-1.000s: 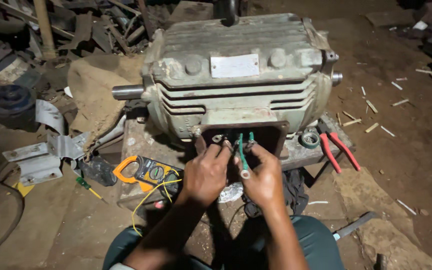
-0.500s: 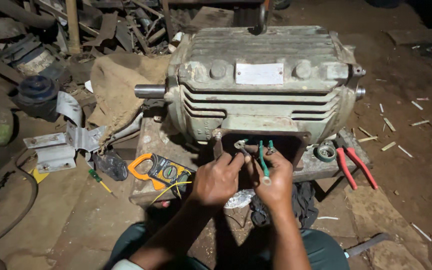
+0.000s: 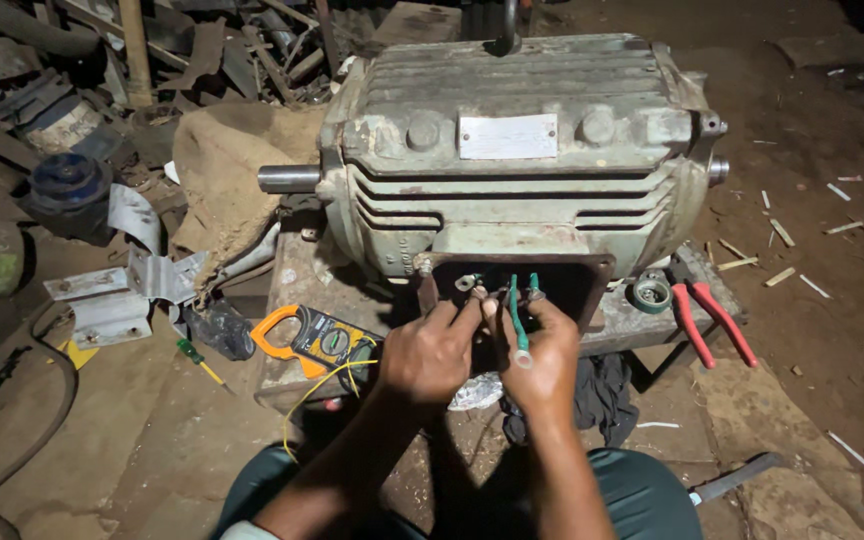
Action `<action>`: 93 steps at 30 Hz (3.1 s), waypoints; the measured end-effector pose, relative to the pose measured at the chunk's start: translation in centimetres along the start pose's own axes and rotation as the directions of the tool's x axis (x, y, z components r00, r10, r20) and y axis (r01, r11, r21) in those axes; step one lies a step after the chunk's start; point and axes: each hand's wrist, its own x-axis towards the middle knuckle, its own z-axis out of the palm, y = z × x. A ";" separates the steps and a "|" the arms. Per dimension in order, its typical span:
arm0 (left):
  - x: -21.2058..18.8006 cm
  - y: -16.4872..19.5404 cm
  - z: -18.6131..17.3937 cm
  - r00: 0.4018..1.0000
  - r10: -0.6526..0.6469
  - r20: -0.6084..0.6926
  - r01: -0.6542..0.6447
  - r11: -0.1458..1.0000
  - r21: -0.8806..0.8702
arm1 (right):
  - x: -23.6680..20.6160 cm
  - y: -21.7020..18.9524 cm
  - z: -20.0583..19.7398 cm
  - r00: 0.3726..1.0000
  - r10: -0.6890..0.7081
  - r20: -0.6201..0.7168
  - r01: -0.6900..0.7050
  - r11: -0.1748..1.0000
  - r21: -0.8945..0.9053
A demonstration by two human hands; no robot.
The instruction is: The person connects green wires to terminals inside an electric motor's junction box. They use a multimeter to test connections and then secure the wires with pliers.
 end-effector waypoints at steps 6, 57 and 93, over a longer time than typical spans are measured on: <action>-0.3 -0.2 0.5 0.999 -0.035 -0.036 0.035 0.999 -0.002 | 0.2 -1.6 -0.2 0.980 0.163 -0.113 -0.195 0.899 -0.392; 0.1 0.9 3.6 0.883 -0.468 -0.031 0.466 0.883 -0.052 | -0.8 -1.0 -0.4 0.985 -0.158 -0.065 0.119 0.908 -0.400; 1.5 2.7 3.6 0.657 -0.753 0.029 0.447 0.359 -0.819 | -0.6 0.0 -0.5 0.972 -0.228 -0.052 0.192 0.905 -0.380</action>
